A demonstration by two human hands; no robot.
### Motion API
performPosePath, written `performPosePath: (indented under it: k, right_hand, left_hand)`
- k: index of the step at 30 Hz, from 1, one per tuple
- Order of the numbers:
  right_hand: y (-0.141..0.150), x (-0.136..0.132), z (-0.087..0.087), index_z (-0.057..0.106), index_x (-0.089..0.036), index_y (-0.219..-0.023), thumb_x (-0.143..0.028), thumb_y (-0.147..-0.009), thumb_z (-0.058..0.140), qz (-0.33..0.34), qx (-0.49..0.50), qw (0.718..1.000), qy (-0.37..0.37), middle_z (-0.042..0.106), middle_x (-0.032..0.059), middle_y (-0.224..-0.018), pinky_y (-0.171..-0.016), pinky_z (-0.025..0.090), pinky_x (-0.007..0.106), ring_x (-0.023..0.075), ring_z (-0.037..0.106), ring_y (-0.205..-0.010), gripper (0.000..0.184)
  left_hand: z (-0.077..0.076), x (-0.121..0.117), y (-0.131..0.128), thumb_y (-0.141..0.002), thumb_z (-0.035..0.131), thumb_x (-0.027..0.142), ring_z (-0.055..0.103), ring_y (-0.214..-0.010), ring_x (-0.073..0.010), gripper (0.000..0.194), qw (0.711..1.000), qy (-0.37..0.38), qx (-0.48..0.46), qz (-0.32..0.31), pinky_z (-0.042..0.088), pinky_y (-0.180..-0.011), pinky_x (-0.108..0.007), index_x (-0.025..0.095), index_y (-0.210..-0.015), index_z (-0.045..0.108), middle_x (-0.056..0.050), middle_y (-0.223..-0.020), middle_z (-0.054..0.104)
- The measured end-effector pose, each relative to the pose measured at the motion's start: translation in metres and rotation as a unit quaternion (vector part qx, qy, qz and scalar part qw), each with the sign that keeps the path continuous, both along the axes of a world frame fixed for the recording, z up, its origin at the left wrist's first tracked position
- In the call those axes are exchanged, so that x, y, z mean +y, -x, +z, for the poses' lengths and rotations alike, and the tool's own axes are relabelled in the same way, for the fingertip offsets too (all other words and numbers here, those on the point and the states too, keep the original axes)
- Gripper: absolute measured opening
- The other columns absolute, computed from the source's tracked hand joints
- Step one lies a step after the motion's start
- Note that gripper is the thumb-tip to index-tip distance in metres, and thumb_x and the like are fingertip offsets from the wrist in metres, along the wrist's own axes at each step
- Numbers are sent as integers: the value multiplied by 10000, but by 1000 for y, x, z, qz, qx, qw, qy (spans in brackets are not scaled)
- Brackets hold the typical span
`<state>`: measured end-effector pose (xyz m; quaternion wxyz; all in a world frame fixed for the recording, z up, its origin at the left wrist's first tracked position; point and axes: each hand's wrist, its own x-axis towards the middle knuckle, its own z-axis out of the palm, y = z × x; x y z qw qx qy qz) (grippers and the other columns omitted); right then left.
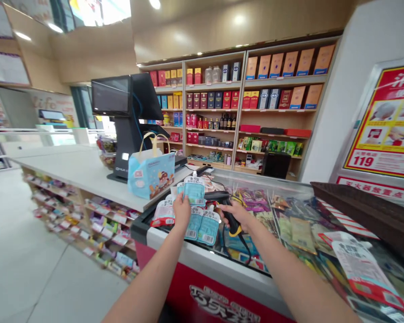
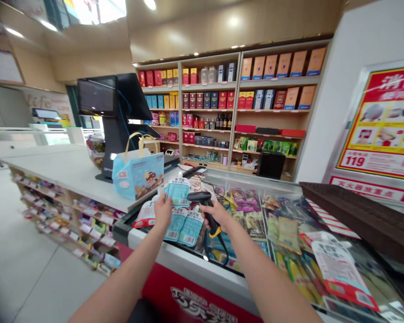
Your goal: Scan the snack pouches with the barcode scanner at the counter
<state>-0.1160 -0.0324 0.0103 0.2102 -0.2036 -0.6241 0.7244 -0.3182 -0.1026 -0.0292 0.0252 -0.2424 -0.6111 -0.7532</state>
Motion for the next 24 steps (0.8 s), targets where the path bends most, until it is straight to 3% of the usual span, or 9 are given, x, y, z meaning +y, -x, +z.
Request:
performPosePath:
  k: [2, 5, 7, 10, 14, 18, 21, 24]
  right_hand:
    - [5, -3, -1, 490, -193, -812, -435, -610, 754, 17, -19, 999, -24, 568, -71, -523, -339, 385, 190, 75, 471, -362, 411]
    - [5, -3, -1, 505, -193, -827, -410, -632, 752, 23, -34, 998, -42, 575, -63, -533, -340, 368, 180, 79, 483, -367, 382]
    - [3, -3, -1, 509, -194, -824, -406, -634, 756, 15, -38, 998, -45, 573, -59, -530, -342, 364, 175, 76, 481, -366, 378]
    - [-1, -1, 0, 497, -197, -809, -422, -616, 757, 0, -38, 998, -42, 569, -62, -520, -337, 370, 177, 73, 471, -359, 394]
    - [-8, 5, -1, 485, -197, -807, -425, -588, 760, -17, -28, 999, -35, 566, -70, -522, -336, 388, 186, 73, 472, -359, 419]
    - [-22, 14, -2, 488, -196, -814, -413, -576, 764, -49, -7, 999, -10, 564, -74, -525, -344, 392, 188, 70, 471, -362, 424]
    - [-39, 24, -1, 494, -193, -786, -415, -568, 766, -89, 21, 996, 8, 558, -72, -522, -345, 398, 195, 70, 466, -368, 413]
    - [-62, 37, 2, 495, -188, -743, -419, -570, 763, -140, 47, 989, 13, 560, -64, -523, -350, 411, 205, 73, 472, -375, 394]
  left_hand:
    - [-3, -14, 2, -742, 529, 122, 578, -1154, -252, 409, 994, 81, 68, 18, 404, -1050, -427, 192, -1128, 647, -94, -1145, 677]
    - [-3, -25, -8, -737, 545, 103, 388, -1357, -297, 567, 959, 236, 146, 54, 305, -1114, -493, 162, -1301, 545, -153, -1432, 468]
    - [-2, -26, -18, -768, 553, 141, 280, -1410, -335, 568, 924, 329, 184, 65, 263, -1107, -573, 161, -1335, 517, -169, -1513, 340]
    - [-1, -24, -28, -841, 511, 214, 248, -1420, -351, 493, 881, 405, 237, 64, 237, -1082, -638, 177, -1332, 526, -173, -1531, 297]
    - [-2, -20, -32, -887, 452, 248, 315, -1393, -342, 428, 855, 437, 273, 58, 258, -1068, -641, 173, -1293, 563, -188, -1504, 344]
    - [1, -11, -40, -894, 443, 272, 302, -1396, -353, 426, 853, 417, 303, 85, 245, -1069, -646, 146, -1282, 569, -212, -1506, 328]
    - [12, 6, -60, -884, 461, 266, 274, -1411, -338, 430, 853, 383, 348, 75, 200, -1101, -619, 156, -1287, 560, -198, -1511, 328]
    - [25, 35, -94, -868, 486, 255, 295, -1405, -318, 422, 852, 352, 388, 21, 203, -1119, -570, 174, -1274, 562, -177, -1509, 343]
